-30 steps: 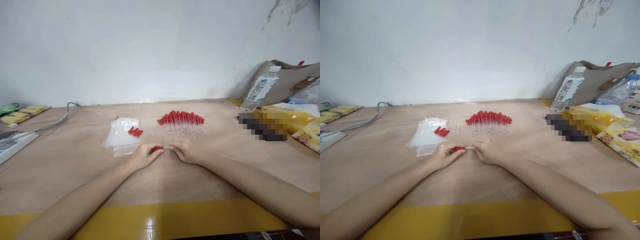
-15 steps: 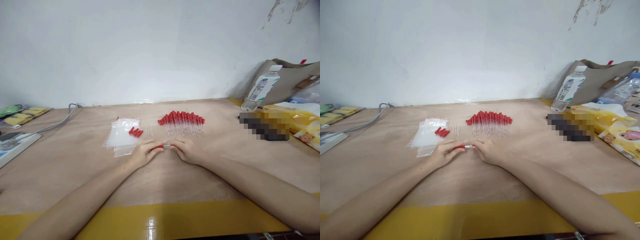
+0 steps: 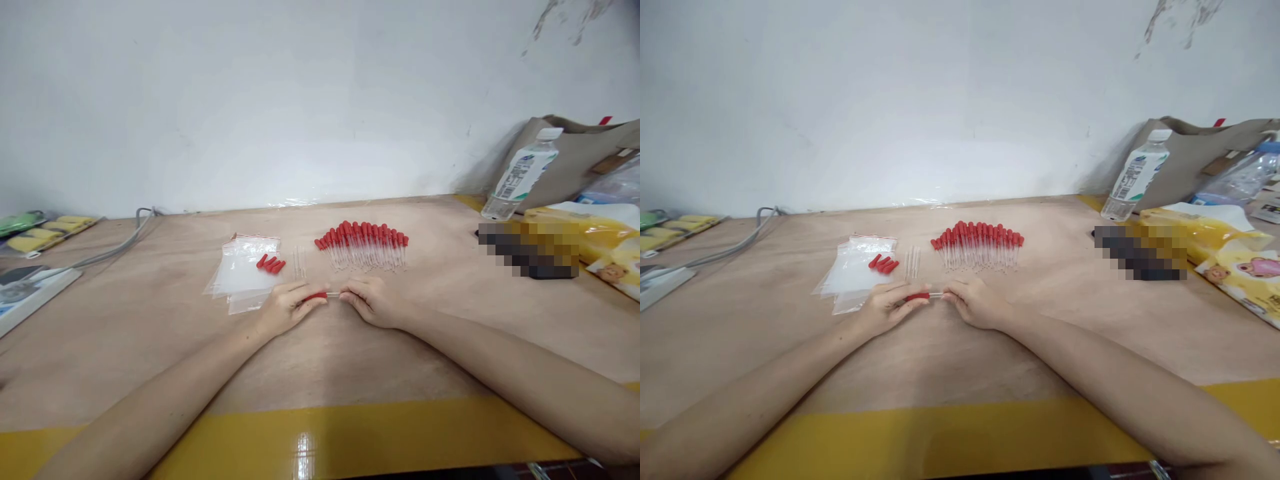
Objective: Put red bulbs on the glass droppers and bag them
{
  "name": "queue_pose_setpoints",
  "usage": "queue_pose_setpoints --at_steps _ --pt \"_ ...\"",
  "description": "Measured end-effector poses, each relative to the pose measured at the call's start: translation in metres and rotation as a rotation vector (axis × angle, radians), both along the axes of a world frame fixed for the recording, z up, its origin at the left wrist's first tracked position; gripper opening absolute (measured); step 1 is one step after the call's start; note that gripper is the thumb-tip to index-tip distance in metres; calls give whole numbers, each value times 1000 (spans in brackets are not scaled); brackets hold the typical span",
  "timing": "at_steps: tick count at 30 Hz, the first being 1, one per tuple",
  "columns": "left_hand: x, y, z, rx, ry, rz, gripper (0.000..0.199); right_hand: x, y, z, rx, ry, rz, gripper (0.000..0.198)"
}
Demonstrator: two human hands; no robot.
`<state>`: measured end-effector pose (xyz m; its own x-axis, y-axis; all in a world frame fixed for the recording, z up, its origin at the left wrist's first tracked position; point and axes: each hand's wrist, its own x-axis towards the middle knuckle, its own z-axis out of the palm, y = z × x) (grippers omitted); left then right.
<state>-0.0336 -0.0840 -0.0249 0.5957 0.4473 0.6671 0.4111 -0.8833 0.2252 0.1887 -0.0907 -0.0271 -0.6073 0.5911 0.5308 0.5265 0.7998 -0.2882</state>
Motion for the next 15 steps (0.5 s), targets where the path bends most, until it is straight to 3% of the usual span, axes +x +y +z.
queue_pose_setpoints --at_steps 4,9,12,15 --pt "-2 2 -1 86 130 -33 27 0 0 0 -30 -27 -1 28" --pt "-1 2 -2 133 17 -41 21 -1 -1 2 -72 -21 -19 26" --pt "0 1 -2 59 -45 -11 20 0 -1 2 -93 -6 -25 24" --pt "-1 1 -2 -122 -71 71 39 2 -1 3 -119 -7 -13 22"
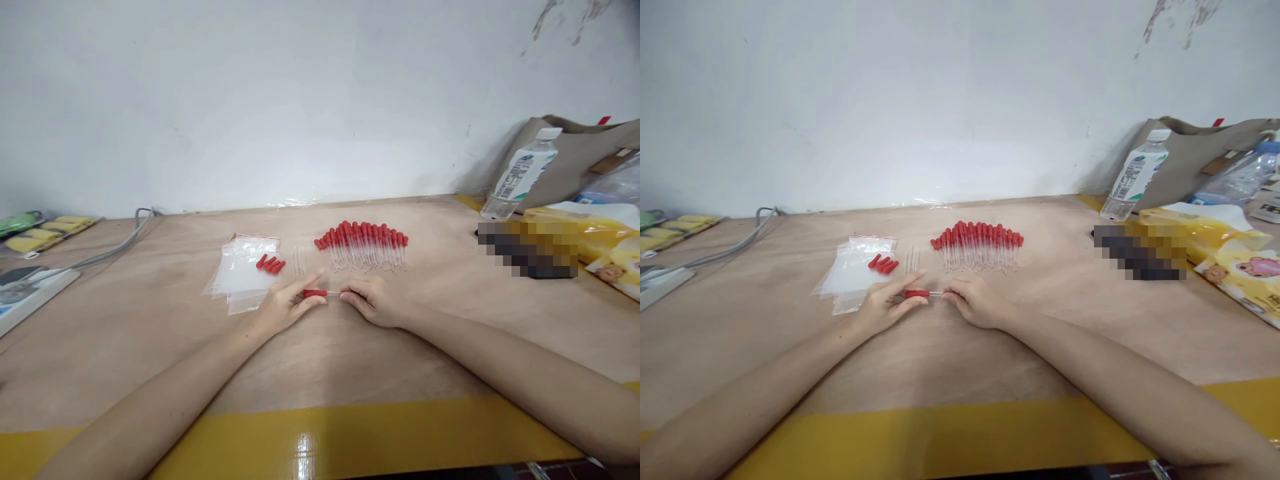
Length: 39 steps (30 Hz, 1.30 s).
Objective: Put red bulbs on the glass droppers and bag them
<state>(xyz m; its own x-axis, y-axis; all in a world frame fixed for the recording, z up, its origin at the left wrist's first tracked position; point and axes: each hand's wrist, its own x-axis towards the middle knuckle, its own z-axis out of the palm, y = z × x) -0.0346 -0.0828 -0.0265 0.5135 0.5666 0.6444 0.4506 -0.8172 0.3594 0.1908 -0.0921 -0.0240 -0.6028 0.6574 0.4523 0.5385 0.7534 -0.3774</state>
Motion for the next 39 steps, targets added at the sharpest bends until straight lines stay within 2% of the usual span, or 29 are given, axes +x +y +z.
queue_pose_setpoints --at_steps 1,3,7,11,13,15,19,21,24,29,33,36,39 --pt "0 0 0 -52 0 20 44 1 0 0 -8 -4 11 21" --pt "0 0 1 -104 18 39 39 2 0 1 -14 -9 24 19" --pt "1 0 3 -93 43 37 20 2 0 2 18 28 23 19" --pt "0 2 0 -102 3 68 24 4 2 -1 66 77 5 20" --pt "0 4 -2 -142 -33 115 36 7 6 -1 95 87 -61 20" --pt "0 5 -2 -190 -58 170 44 9 14 2 91 120 -187 18" --pt "2 4 3 -172 48 206 17 11 38 18 -137 257 -497 15" --pt "3 2 5 -181 138 172 17 8 52 28 -238 271 -614 15" --pt "3 1 7 -219 204 154 20 -4 69 34 -235 210 -738 19" --pt "2 1 6 -268 218 199 17 -26 85 24 -224 65 -860 28" --pt "2 0 7 -257 189 202 18 -31 88 18 -232 -38 -917 32" --pt "2 0 8 -246 198 210 19 -31 84 20 -201 -82 -914 37" --pt "3 1 8 -252 228 220 22 -38 78 24 -168 -105 -838 35"
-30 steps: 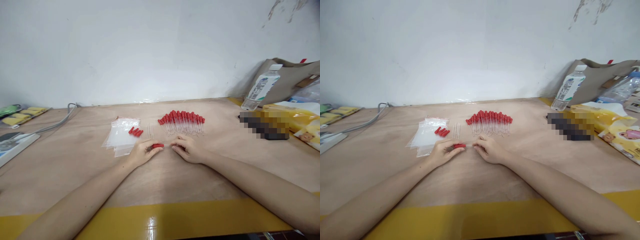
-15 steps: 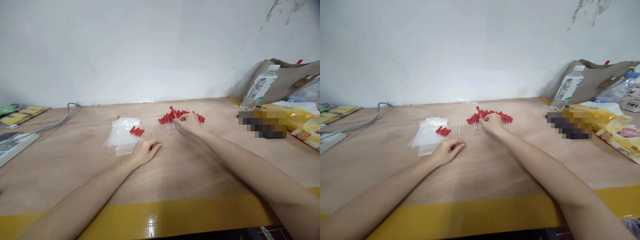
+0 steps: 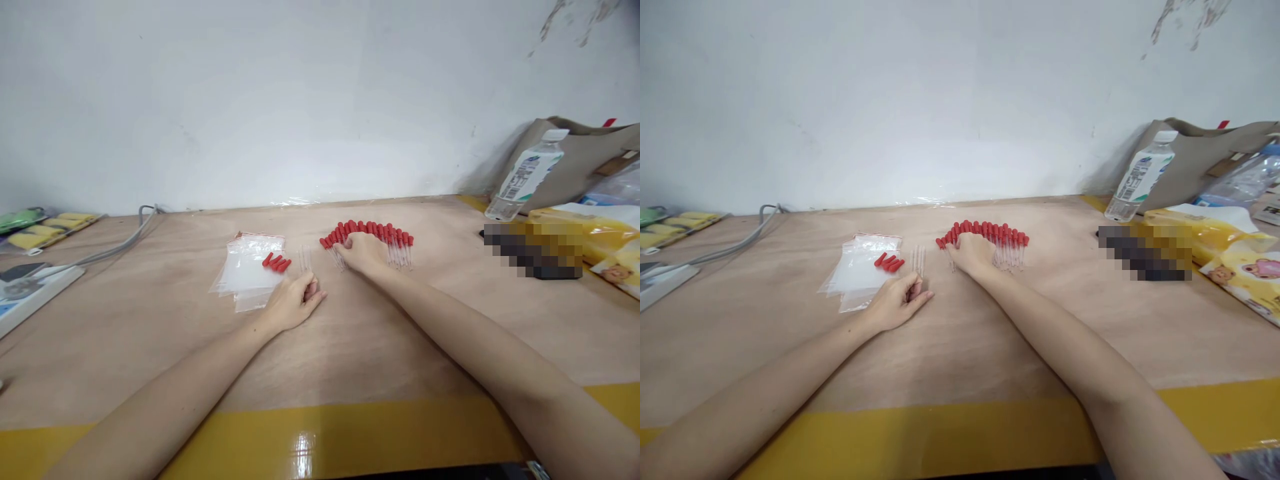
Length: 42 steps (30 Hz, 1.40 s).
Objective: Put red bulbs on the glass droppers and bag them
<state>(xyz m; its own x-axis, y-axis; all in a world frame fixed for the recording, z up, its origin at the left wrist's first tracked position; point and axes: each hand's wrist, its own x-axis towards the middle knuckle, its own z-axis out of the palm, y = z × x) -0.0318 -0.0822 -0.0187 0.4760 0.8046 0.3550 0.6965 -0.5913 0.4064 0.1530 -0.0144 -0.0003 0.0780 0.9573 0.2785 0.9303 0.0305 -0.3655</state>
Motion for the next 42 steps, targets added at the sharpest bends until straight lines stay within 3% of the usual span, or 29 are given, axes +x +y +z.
queue_pose_setpoints --at_steps 7,10,13,16,20,25,33,38,42 --pt "1 0 -1 22 55 -4 36 -42 -1 1 -90 -30 136 29" --pt "0 -2 0 33 57 15 28 -53 4 0 -146 -26 125 30" --pt "-8 4 0 205 63 127 13 -55 7 0 -178 -21 117 29" --pt "-23 17 1 421 120 312 13 -53 7 2 -196 -21 118 29" --pt "-42 35 1 458 146 430 18 -51 5 8 -240 -22 144 29" --pt "-47 38 2 467 181 465 23 -43 -7 12 -269 -59 148 27" --pt "-49 44 -5 421 159 444 18 -3 -54 4 -165 -141 337 14" --pt "-44 36 2 451 86 432 17 26 -72 -6 33 -197 494 11" --pt "-27 14 9 409 -59 231 13 44 -73 -21 247 -204 609 12"
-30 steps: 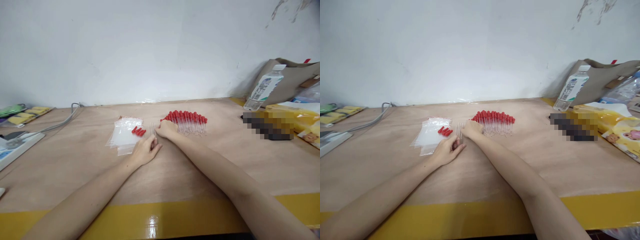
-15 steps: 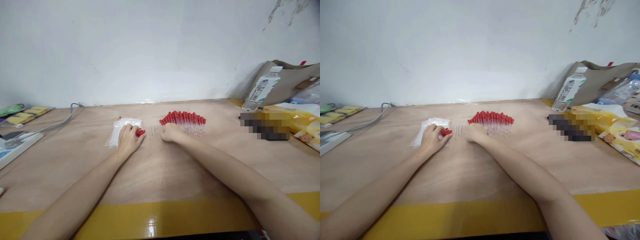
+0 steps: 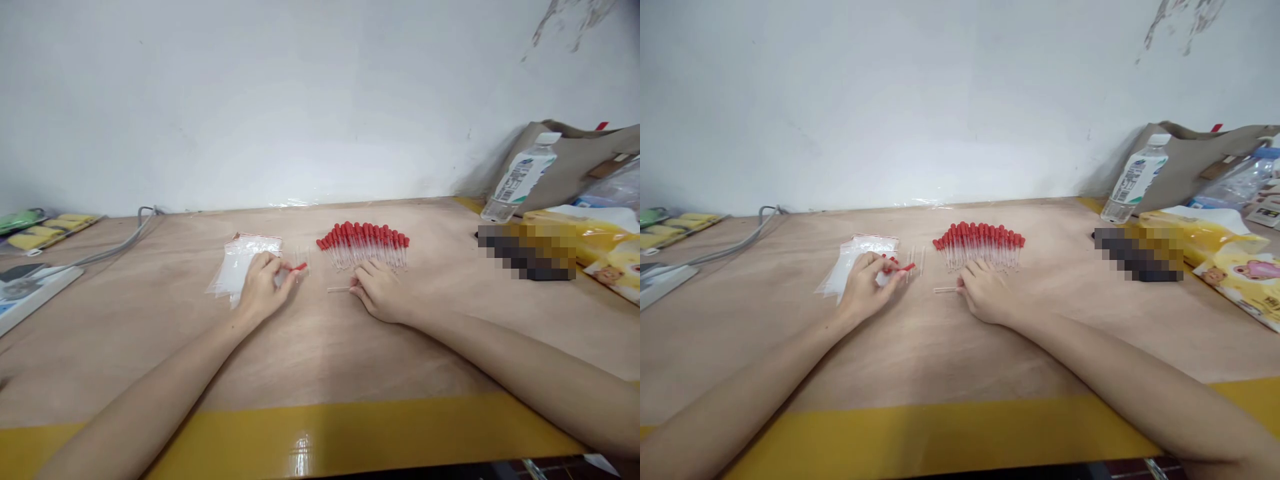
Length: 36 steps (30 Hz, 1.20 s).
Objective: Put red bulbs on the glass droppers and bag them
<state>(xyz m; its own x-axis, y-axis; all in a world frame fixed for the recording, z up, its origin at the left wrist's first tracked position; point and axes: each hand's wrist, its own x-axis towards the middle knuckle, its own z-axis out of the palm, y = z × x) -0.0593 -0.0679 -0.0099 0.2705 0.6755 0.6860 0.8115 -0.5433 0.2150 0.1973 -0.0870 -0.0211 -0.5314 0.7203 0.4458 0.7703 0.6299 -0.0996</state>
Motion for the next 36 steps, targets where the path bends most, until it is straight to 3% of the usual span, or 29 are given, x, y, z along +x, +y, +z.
queue_pose_setpoints --at_steps 3,5,9,12,16,25,36 --pt "13 -15 0 -156 46 -229 12 7 1 -9 -3 128 40 11" --pt "19 -21 -2 -265 64 -284 15 7 2 -13 -33 198 60 12" --pt "26 -19 -7 -312 41 -297 30 4 2 -15 -11 217 65 23" --pt "30 -15 -10 -269 45 -302 17 1 2 -12 22 139 59 30" --pt "34 -14 -9 -250 -34 -320 15 -1 -3 -7 24 165 61 20" --pt "35 -15 -13 -528 -271 -378 18 -12 -5 -7 -6 420 139 17" --pt "35 -11 -17 -659 -411 -495 21 -12 -1 -10 -114 434 259 18"
